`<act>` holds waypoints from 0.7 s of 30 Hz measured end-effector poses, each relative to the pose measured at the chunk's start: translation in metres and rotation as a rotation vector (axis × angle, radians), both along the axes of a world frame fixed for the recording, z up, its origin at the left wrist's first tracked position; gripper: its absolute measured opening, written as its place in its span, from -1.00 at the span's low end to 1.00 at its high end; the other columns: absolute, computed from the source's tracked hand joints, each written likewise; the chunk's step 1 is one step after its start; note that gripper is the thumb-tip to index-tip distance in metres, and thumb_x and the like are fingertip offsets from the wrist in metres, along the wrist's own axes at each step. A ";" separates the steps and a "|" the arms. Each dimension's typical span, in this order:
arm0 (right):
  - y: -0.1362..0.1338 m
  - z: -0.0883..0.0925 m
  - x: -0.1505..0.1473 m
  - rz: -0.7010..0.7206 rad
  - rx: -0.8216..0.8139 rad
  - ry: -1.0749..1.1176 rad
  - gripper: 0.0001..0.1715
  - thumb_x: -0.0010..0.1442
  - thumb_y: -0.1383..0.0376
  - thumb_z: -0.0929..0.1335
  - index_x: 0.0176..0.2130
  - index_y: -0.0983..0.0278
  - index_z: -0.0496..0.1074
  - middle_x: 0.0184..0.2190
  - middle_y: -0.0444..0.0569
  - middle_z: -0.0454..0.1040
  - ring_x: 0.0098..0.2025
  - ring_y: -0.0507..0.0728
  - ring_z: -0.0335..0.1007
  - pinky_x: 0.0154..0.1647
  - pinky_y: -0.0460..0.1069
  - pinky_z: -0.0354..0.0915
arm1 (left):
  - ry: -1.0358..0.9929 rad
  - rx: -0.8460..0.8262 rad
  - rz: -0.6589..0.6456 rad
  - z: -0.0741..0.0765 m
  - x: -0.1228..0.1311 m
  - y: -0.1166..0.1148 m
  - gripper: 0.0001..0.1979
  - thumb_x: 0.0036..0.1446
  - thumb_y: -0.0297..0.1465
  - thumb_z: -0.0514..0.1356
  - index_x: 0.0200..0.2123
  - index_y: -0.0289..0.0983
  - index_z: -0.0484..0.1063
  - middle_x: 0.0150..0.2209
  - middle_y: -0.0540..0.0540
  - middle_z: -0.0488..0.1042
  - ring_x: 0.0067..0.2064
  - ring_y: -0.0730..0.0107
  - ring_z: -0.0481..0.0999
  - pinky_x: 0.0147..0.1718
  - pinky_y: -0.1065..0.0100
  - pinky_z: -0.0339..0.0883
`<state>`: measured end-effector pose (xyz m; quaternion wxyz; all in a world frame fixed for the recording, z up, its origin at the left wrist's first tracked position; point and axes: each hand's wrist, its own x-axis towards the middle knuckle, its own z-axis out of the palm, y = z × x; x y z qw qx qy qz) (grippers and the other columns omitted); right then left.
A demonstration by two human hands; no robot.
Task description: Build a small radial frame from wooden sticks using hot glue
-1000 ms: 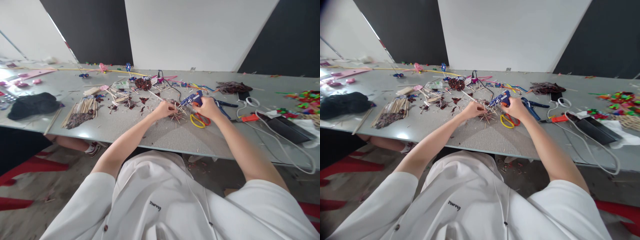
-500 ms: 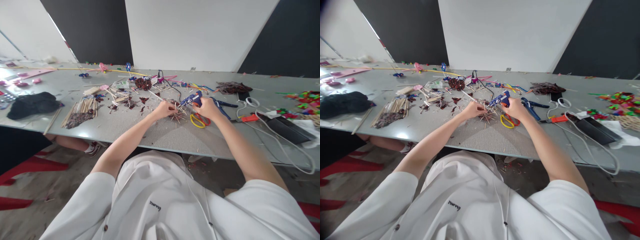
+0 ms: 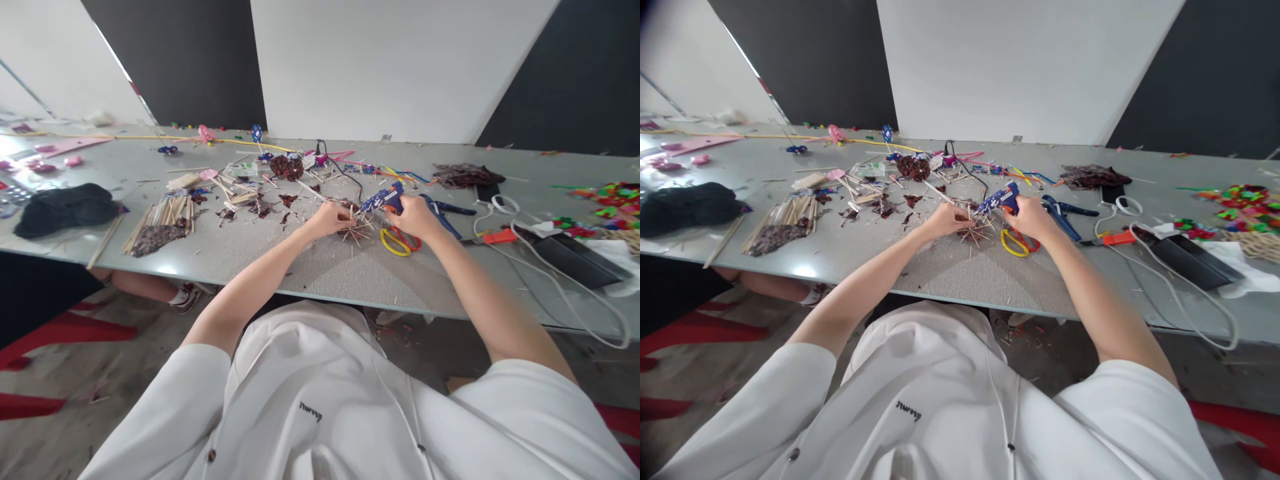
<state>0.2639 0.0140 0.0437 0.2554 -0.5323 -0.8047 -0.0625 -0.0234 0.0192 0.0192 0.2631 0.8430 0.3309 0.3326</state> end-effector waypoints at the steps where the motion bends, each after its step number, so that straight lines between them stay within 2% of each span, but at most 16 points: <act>1: 0.000 0.000 0.000 0.001 0.000 0.000 -0.69 0.24 0.05 0.41 -0.33 0.24 0.46 -0.49 0.09 0.54 -0.39 0.29 0.49 -0.34 0.06 0.30 | 0.000 0.001 -0.002 0.000 0.000 0.000 -0.76 0.24 -0.32 0.32 -0.39 -0.36 0.66 -0.52 -0.01 0.47 -0.45 0.47 0.27 -0.40 0.36 0.08; 9: 0.000 -0.001 0.001 0.005 0.002 -0.006 -0.77 0.25 0.13 0.40 -0.34 0.23 0.43 -0.50 0.08 0.53 -0.41 0.27 0.48 -0.36 0.05 0.26 | 0.023 0.006 0.017 0.001 0.000 -0.001 -0.72 0.24 -0.29 0.31 -0.45 -0.35 0.61 -0.56 0.02 0.38 -0.47 0.49 0.20 -0.41 0.35 0.03; 21: -0.001 -0.001 0.000 -0.003 -0.020 -0.022 -0.73 0.27 0.09 0.38 -0.33 0.23 0.44 -0.49 0.10 0.54 -0.42 0.28 0.48 -0.37 0.06 0.26 | 0.023 0.000 0.005 0.002 0.000 -0.002 -0.71 0.24 -0.28 0.28 -0.45 -0.34 0.59 -0.55 0.01 0.37 -0.46 0.47 0.20 -0.41 0.34 0.05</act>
